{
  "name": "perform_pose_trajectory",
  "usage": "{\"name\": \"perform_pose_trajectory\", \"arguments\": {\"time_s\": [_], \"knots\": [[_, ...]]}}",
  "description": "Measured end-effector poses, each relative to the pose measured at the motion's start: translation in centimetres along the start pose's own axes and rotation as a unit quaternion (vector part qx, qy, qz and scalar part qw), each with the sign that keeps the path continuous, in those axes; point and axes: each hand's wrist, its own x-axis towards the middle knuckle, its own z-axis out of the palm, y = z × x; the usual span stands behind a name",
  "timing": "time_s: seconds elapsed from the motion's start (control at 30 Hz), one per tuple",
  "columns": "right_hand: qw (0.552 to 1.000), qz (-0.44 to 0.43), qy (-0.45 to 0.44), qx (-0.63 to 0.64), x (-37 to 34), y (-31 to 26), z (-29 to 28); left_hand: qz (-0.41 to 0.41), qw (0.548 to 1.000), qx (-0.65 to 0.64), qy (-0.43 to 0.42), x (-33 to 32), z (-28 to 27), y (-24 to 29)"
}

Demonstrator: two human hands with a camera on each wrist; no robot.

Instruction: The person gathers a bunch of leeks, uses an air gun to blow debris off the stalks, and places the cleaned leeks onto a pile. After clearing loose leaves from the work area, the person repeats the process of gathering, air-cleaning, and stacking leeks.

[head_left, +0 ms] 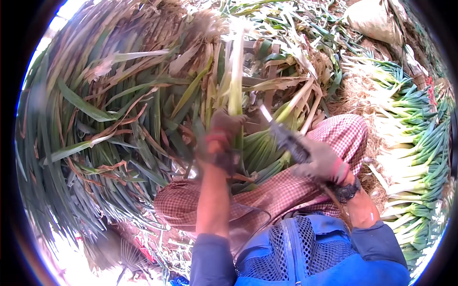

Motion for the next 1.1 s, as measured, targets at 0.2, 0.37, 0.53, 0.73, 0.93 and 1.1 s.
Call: {"name": "perform_pose_trajectory", "arguments": {"time_s": [0.2, 0.37, 0.53, 0.73, 0.93, 1.1], "knots": [[0.998, -0.045, -0.031, -0.013, -0.2, 1.2, -1.3, 0.077, 0.996, -0.043, 0.013, -2.7, 6.2, -3.8], [0.977, -0.207, -0.012, -0.046, 3.8, 2.1, 0.8, 0.086, 0.985, 0.092, -0.119, -7.2, 12.2, -6.5], [0.989, -0.097, 0.057, -0.101, 8.4, -0.2, 1.0, 0.100, 0.961, 0.118, -0.229, -9.4, 10.0, -1.8], [0.985, -0.110, 0.070, -0.112, 9.5, 0.1, 1.3, 0.031, 0.998, -0.035, 0.048, -4.8, 1.8, -2.0], [0.996, -0.068, -0.004, -0.053, 9.5, -1.1, 1.9, -0.039, 0.885, 0.443, 0.135, 3.0, 2.6, -4.3], [0.998, -0.055, -0.003, -0.041, 8.8, -0.6, 1.8, -0.111, 0.878, 0.437, 0.160, 8.1, 2.7, -3.9]]}}
